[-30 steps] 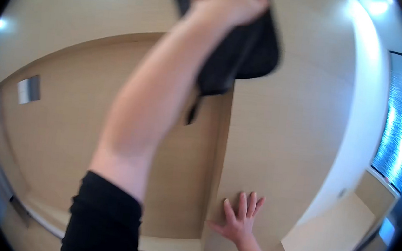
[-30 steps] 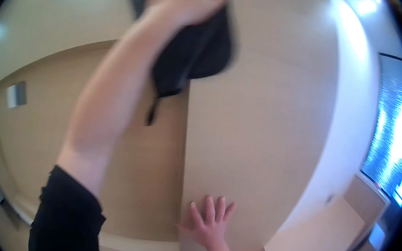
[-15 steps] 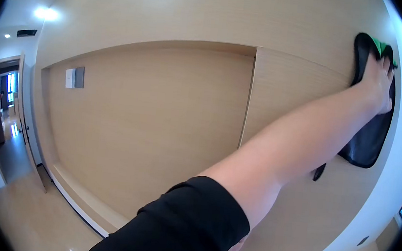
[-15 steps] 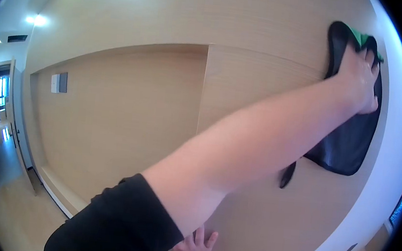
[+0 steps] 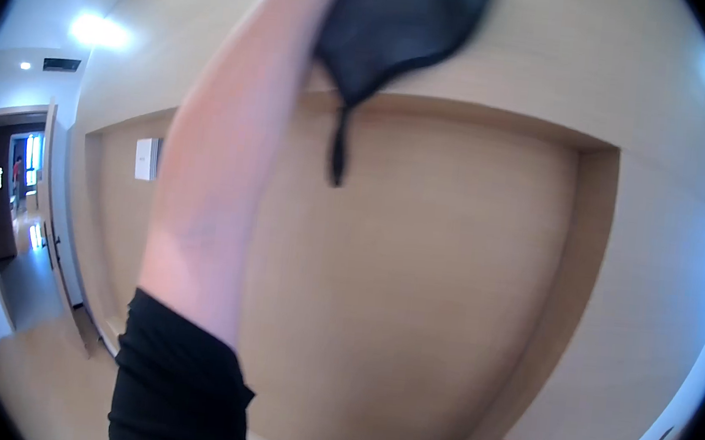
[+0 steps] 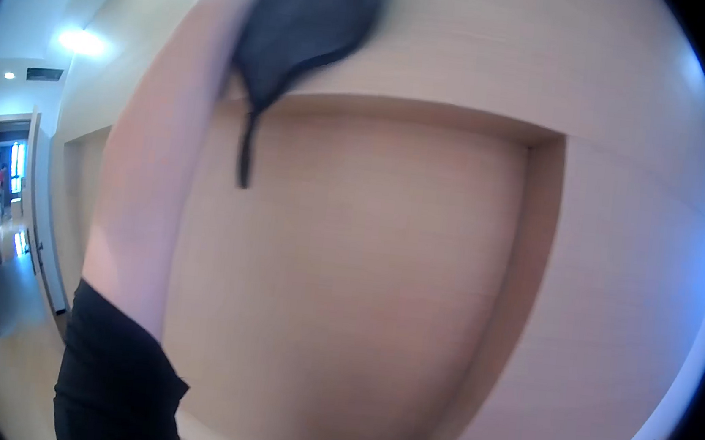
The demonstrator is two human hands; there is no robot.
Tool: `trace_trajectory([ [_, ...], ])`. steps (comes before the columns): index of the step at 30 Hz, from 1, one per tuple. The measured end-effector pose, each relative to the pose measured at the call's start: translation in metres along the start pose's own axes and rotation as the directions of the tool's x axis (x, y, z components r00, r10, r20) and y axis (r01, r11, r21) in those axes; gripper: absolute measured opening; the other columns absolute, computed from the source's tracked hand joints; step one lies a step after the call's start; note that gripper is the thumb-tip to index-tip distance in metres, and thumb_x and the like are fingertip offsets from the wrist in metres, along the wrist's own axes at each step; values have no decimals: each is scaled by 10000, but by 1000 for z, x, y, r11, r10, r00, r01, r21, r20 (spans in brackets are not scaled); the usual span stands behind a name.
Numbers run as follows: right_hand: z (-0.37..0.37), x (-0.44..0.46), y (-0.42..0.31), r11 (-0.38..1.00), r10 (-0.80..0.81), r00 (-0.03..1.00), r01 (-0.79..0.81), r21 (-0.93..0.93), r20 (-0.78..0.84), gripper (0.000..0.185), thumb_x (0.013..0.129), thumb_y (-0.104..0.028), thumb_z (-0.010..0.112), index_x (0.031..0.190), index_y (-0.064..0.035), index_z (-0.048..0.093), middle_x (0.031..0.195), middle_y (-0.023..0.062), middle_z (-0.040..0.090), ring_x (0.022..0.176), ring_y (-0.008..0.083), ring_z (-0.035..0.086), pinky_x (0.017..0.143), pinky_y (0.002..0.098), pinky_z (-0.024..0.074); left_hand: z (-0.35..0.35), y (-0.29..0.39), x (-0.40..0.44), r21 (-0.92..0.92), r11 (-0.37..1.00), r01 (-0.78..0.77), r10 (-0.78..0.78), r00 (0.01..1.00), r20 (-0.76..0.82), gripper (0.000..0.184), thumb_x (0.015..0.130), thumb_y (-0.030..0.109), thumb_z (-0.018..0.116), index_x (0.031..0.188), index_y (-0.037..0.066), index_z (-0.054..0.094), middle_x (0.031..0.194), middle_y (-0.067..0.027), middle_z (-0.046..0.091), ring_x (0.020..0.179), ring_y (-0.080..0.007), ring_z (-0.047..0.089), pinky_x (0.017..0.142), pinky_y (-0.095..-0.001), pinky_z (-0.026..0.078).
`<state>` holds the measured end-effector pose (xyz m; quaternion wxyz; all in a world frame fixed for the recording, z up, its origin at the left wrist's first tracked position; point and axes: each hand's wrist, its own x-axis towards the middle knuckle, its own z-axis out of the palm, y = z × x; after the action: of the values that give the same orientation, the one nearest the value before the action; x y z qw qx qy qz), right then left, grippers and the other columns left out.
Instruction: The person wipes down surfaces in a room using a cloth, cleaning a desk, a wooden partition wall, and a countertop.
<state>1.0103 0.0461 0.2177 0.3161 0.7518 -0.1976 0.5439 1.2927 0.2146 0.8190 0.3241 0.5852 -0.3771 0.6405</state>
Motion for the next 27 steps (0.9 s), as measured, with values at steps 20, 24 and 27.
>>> trace_trajectory([
  [20,70,43,-93,762,619,766,-639,-106,-173,789,889,-229,569,1568,38,268,1624,281,252,1527,441,193,1235,549,123,-41,-685,-101,477,755,450,-481,874,-64,643,1049,488,366,1583,134,310,1586,-171,359,1470,-347,345,1203,-454,302],
  [24,93,51,-106,743,661,730,-669,14,-175,839,830,-200,640,1562,20,294,1631,267,249,1529,447,182,1232,565,120,-65,-650,-112,586,682,437,-478,873,-95,661,1043,505,363,1585,131,305,1593,-168,349,1475,-350,335,1203,-462,296],
  [27,98,72,-128,725,682,714,-688,21,-158,817,815,-173,654,1537,36,334,1621,276,264,1522,459,198,1231,572,117,-58,-633,-109,602,667,439,-484,869,-98,674,1037,517,360,1586,129,301,1598,-167,341,1478,-353,326,1203,-468,293],
])
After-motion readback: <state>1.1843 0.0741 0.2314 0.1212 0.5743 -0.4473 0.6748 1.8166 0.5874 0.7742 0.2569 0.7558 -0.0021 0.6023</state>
